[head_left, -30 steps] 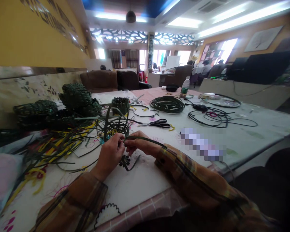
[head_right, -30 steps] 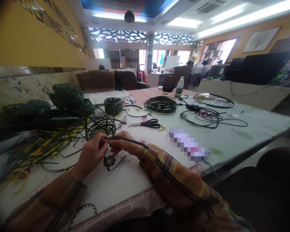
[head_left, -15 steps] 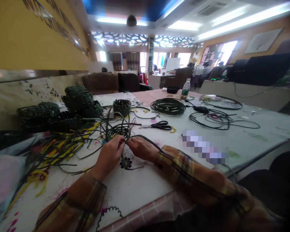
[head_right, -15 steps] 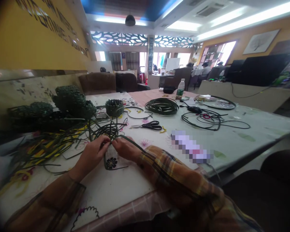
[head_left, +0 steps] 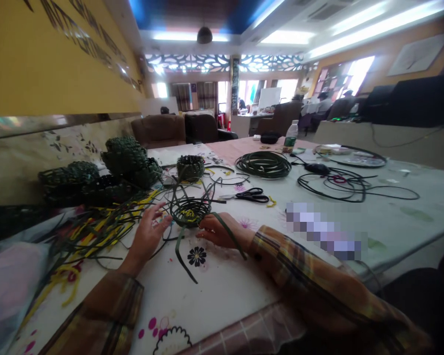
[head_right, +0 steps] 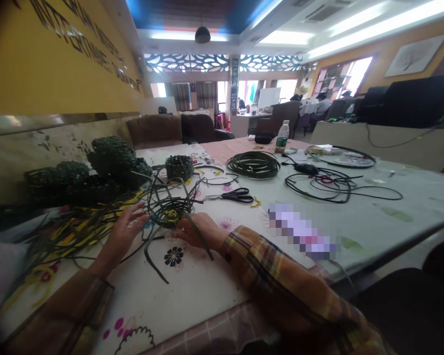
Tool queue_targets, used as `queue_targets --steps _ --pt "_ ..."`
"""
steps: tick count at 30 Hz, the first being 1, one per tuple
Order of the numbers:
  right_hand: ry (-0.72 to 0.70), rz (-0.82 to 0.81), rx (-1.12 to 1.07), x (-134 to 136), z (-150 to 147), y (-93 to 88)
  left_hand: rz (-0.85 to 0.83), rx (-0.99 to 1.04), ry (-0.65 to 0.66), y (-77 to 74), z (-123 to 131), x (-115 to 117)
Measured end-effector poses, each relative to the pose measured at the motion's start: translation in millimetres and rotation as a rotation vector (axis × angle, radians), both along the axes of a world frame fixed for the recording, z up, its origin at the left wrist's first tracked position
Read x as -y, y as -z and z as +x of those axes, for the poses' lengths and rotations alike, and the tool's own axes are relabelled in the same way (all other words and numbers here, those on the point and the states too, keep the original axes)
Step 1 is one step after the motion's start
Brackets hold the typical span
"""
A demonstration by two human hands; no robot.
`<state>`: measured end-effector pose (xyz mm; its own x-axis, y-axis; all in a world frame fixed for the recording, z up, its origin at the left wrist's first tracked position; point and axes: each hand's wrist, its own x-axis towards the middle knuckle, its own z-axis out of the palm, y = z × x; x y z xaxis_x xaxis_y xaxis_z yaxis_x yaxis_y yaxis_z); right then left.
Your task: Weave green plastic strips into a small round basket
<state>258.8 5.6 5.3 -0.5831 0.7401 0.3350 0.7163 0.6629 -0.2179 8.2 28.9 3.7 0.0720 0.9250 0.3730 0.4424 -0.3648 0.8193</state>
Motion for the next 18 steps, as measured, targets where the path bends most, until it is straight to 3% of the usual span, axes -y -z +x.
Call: queue_targets --steps 4,7,13,15,18 --pt "-0.079 -0.089 0.014 -18 19 1.2 -0.132 0.061 0.054 18.1 8 -15" --pt "-0.013 -0.152 0.011 -27 30 1.2 -0.169 0.209 0.042 15.4 13 -17" --pt "-0.172 -0.255 -0.042 -18 23 -6.1 -0.269 0.261 0.109 12.6 22 -17" --pt "-0.219 -0.413 -0.081 -14 30 -15.0 -0.279 0.231 0.140 15.2 22 -16" --pt "-0.276 -0.897 -0.223 -11 55 -32.7 -0.278 0.200 0.155 17.7 21 -15"
